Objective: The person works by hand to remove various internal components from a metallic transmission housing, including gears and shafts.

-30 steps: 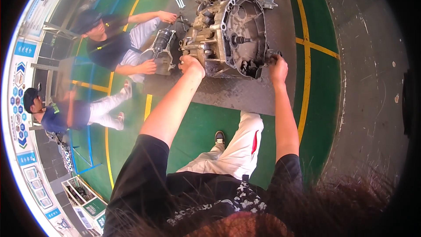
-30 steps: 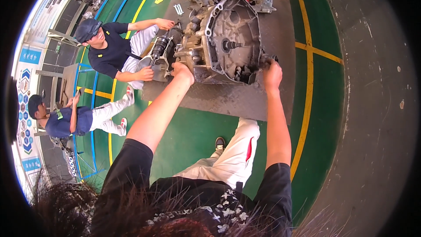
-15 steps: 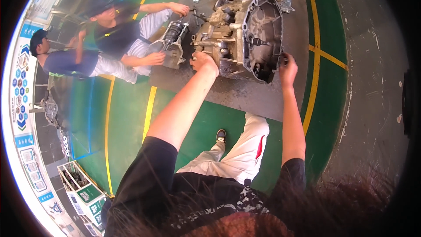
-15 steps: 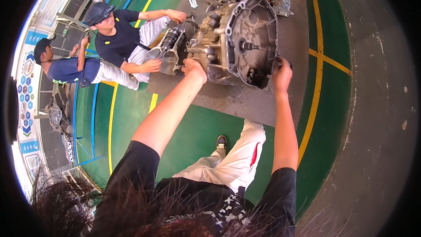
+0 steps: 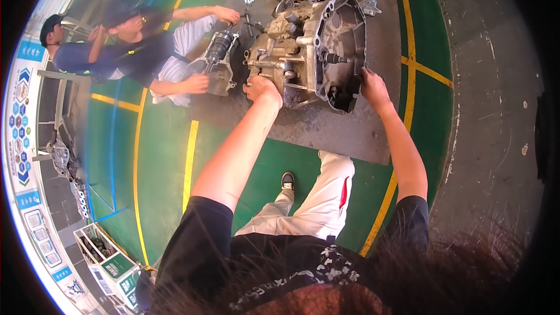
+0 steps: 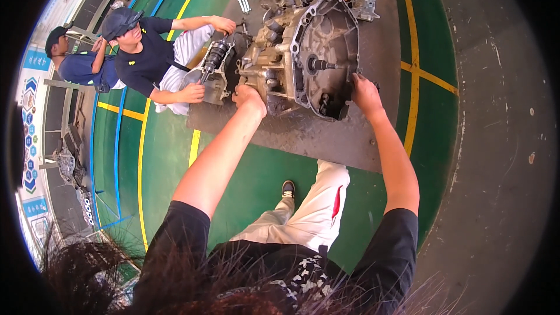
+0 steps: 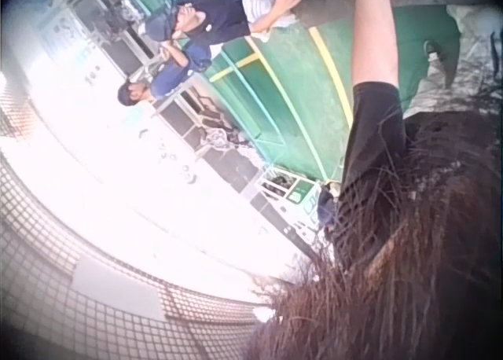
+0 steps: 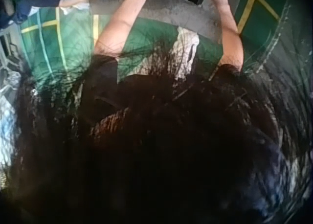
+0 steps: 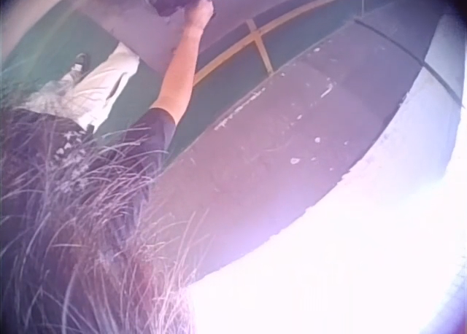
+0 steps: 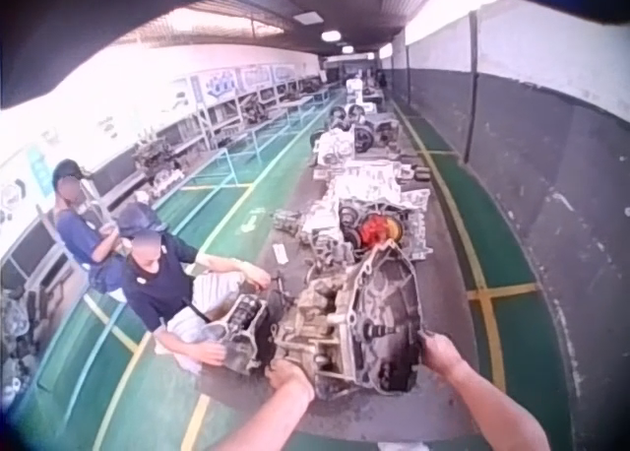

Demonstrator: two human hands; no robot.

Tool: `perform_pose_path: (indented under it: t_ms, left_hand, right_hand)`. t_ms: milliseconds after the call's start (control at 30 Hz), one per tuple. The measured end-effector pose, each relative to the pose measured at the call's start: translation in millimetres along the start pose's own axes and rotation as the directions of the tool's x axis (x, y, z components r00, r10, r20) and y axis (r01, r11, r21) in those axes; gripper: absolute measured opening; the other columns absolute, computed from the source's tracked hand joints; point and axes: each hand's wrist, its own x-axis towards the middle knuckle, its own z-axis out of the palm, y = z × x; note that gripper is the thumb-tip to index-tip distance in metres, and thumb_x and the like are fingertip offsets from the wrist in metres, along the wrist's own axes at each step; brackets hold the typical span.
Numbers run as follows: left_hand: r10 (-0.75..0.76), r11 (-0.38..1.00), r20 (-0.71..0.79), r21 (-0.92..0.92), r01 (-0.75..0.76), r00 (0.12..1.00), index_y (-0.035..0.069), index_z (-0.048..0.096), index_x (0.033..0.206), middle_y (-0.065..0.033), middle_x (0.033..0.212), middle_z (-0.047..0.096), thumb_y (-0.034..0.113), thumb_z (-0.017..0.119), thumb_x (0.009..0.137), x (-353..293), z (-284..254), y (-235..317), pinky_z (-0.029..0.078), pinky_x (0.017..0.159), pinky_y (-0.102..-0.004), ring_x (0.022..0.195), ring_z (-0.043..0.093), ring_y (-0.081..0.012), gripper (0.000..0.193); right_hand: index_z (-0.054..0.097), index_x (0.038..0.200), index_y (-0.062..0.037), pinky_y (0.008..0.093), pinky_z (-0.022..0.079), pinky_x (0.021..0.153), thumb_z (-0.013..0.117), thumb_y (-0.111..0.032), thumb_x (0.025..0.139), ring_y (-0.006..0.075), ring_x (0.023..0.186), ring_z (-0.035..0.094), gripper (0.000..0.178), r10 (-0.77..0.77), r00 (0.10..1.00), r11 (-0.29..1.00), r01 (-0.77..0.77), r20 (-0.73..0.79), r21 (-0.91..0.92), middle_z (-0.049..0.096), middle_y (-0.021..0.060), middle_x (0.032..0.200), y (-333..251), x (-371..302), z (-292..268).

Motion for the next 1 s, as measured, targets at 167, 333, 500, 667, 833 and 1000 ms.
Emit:
perform_pose_path:
  t_ms: [167, 333, 500, 667, 833, 1000]
  left_hand:
    - [-0.003, 0.999, 0.027, 0.039, 0.002, 1.000, 0.015, 0.035, 0.155, -0.0100, 0.158, 0.039, 0.039, 0.031, 0.105, -6, -1, 5, 0.040, 0.115, -0.0448, 0.137, 0.047, -0.0358, 0.055]
    - [-0.021, 1.000, 0.007, 0.011, 0.021, 1.000, 0.015, 0.035, 0.154, -0.0093, 0.159, 0.038, 0.039, 0.032, 0.105, -8, -1, 6, 0.039, 0.115, -0.0457, 0.138, 0.046, -0.0356, 0.055]
    - [-0.005, 1.000, 0.024, 0.027, 0.005, 1.000, 0.015, 0.035, 0.154, -0.0106, 0.159, 0.037, 0.041, 0.028, 0.106, -2, -1, 3, 0.036, 0.116, -0.0470, 0.139, 0.044, -0.0356, 0.055]
    - [0.013, 0.997, -0.004, 0.072, -0.013, 1.000, 0.015, 0.036, 0.154, -0.0107, 0.159, 0.038, 0.042, 0.026, 0.106, 2, 1, -1, 0.036, 0.116, -0.0476, 0.139, 0.045, -0.0357, 0.056]
    - [0.045, 0.996, -0.076, 0.075, -0.039, 0.996, 0.011, 0.042, 0.151, -0.0155, 0.152, 0.046, 0.036, 0.032, 0.103, 0, 4, 0, 0.044, 0.109, -0.0452, 0.132, 0.052, -0.0359, 0.054]
    - [0.035, 0.993, -0.087, 0.112, -0.025, 0.996, 0.013, 0.043, 0.150, -0.0145, 0.152, 0.046, 0.038, 0.034, 0.104, -1, 3, 1, 0.042, 0.111, -0.0456, 0.134, 0.049, -0.0360, 0.053]
  right_hand:
    - [0.061, 0.111, 0.0006, 0.0526, 0.054, 0.080, 0.057, 0.001, 0.082, 0.0451, 0.090, 0.065, 0.029, -0.094, 0.995, 0.993, 0.091, -0.043, -0.073, 0.068, 0.0233, 0.099, 13, 12, 1]
    - [0.061, 0.112, -0.0005, 0.0536, 0.052, 0.079, 0.059, -0.001, 0.083, 0.0459, 0.090, 0.064, 0.029, -0.038, 0.998, 0.989, 0.044, 0.046, -0.138, 0.067, 0.0245, 0.093, 22, 25, 7]
    - [0.060, 0.110, -0.0015, 0.0526, 0.054, 0.077, 0.059, 0.000, 0.083, 0.0450, 0.086, 0.065, 0.027, -0.011, 0.999, 0.965, 0.019, 0.032, -0.262, 0.067, 0.0245, 0.089, 23, 30, 18]
    - [0.060, 0.112, 0.0006, 0.0501, 0.055, 0.078, 0.060, -0.001, 0.083, 0.0423, 0.087, 0.066, 0.030, -0.108, 0.993, 0.974, 0.116, 0.055, -0.195, 0.067, 0.0244, 0.093, 20, 27, 20]
    - [0.057, 0.121, -0.0006, 0.0463, 0.057, 0.079, 0.061, -0.005, 0.085, 0.0376, 0.093, 0.068, 0.036, -0.080, 0.994, 0.915, 0.105, 0.080, -0.390, 0.067, 0.0190, 0.104, 20, 26, 25]
    - [0.055, 0.129, 0.0018, 0.0448, 0.053, 0.090, 0.058, 0.000, 0.084, 0.0373, 0.104, 0.064, 0.046, -0.029, 0.996, 0.946, 0.056, 0.087, -0.320, 0.066, 0.0207, 0.114, 26, 24, 28]
